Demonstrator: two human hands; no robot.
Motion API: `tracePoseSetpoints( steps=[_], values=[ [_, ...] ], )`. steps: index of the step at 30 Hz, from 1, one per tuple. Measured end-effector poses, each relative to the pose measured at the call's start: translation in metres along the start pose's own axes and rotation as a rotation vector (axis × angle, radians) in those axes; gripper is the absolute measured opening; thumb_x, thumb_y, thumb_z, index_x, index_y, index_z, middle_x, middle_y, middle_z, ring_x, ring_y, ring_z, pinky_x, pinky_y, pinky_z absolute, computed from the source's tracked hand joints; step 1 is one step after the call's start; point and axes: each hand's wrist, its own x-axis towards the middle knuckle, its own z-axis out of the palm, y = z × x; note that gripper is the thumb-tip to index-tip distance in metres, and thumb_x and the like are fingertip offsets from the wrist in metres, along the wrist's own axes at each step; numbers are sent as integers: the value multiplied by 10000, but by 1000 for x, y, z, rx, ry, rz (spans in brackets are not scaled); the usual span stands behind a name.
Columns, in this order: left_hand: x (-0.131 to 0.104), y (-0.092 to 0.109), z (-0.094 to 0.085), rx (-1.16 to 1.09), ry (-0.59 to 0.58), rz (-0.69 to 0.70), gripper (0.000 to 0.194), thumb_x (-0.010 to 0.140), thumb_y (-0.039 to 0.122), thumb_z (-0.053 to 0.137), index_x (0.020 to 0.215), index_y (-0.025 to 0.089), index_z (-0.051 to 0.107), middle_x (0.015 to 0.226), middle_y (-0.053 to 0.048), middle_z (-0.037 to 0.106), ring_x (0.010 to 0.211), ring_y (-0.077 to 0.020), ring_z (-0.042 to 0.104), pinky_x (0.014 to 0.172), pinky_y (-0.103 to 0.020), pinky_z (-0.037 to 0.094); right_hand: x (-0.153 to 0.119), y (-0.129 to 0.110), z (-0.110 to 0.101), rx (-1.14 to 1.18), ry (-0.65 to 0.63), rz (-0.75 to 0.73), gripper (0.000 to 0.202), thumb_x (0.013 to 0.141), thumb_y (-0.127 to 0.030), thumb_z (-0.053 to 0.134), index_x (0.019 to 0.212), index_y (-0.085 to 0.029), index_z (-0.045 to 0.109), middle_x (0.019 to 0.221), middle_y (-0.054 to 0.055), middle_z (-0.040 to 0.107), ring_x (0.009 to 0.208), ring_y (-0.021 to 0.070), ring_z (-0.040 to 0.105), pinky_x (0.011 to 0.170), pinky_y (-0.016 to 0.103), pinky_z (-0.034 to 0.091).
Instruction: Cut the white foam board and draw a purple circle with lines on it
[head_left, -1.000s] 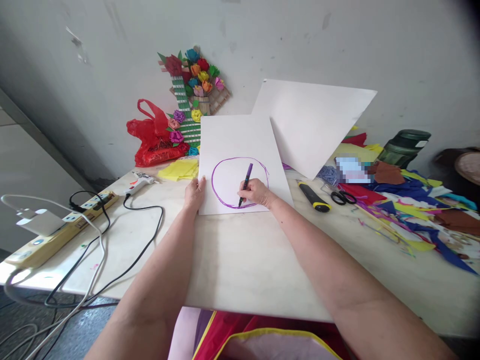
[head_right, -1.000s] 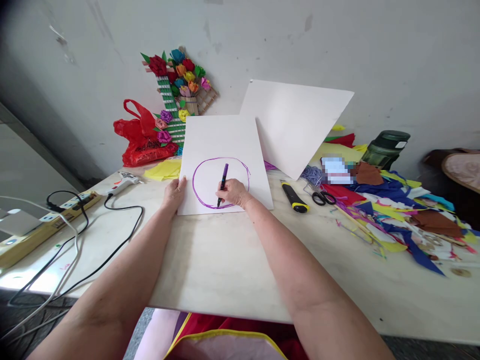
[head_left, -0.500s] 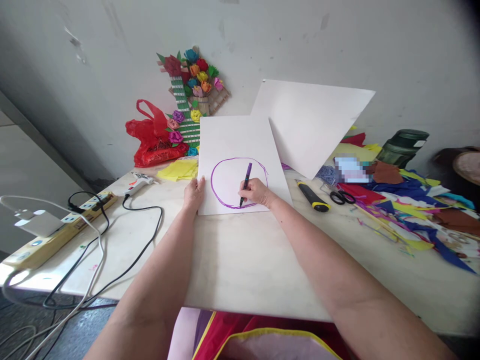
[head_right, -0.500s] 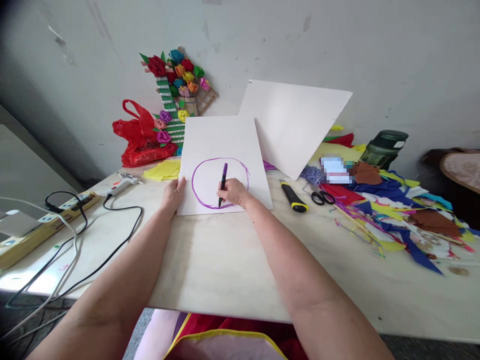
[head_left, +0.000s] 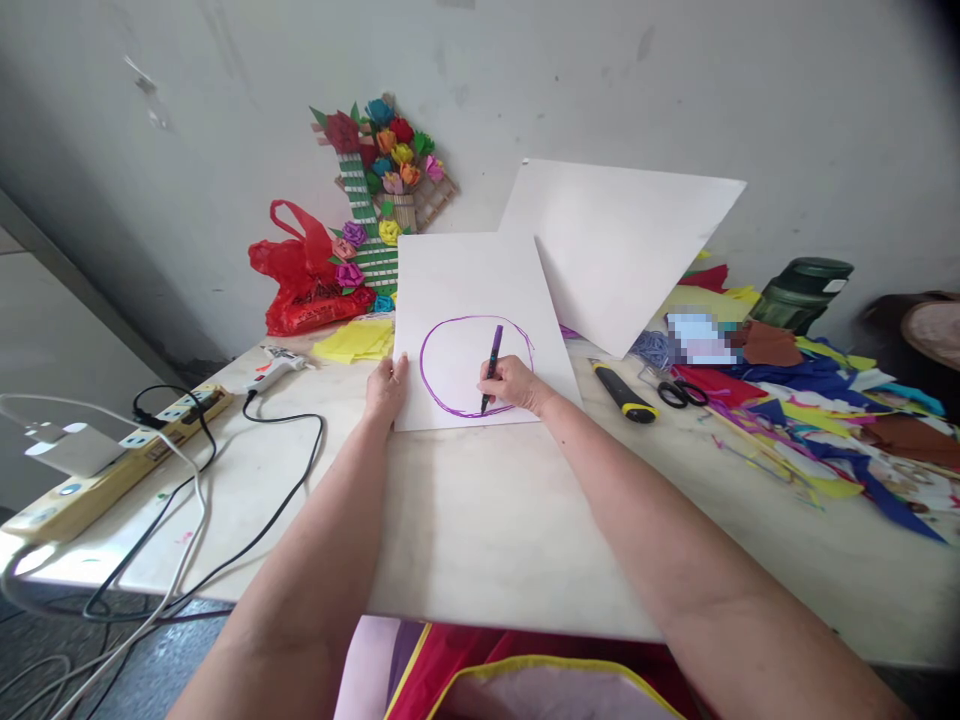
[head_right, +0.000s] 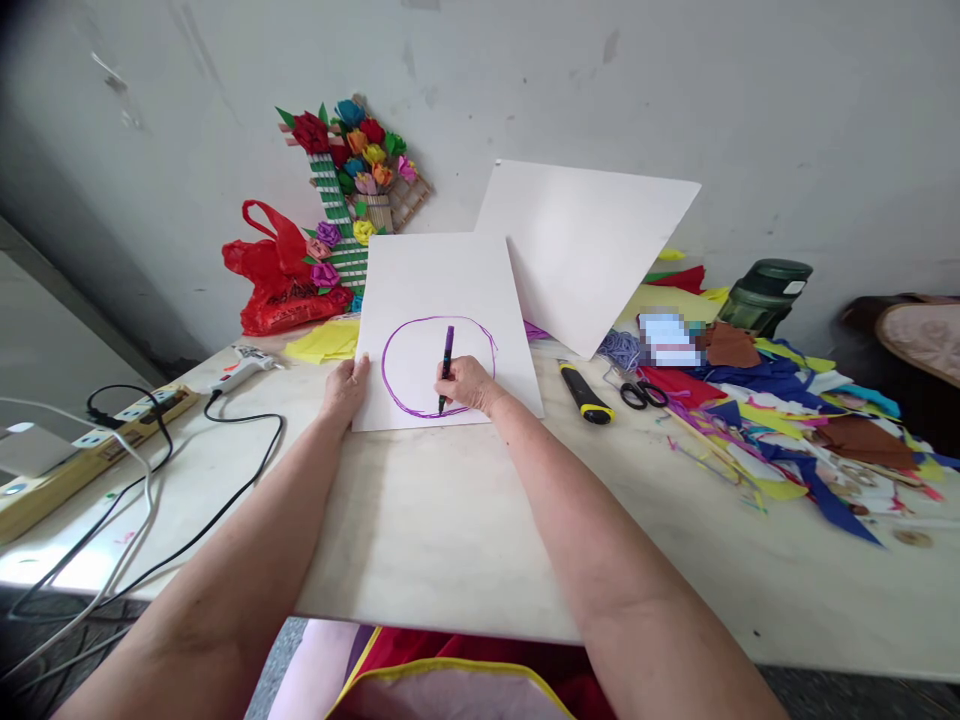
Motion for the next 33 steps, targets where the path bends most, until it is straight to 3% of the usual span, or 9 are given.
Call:
tracePoseSetpoints(
  steps=[33],
  values=[
    [0, -2, 1, -32, -16, -7, 378, 788, 534, 370, 597, 213, 425, 540, 2, 421, 553, -151, 402, 535, -268, 296, 0, 1, 1, -34, 4, 11, 66, 600, -165, 507, 537, -147, 508, 473, -34, 515, 442, 89, 525, 463, 188, 386]
  ],
)
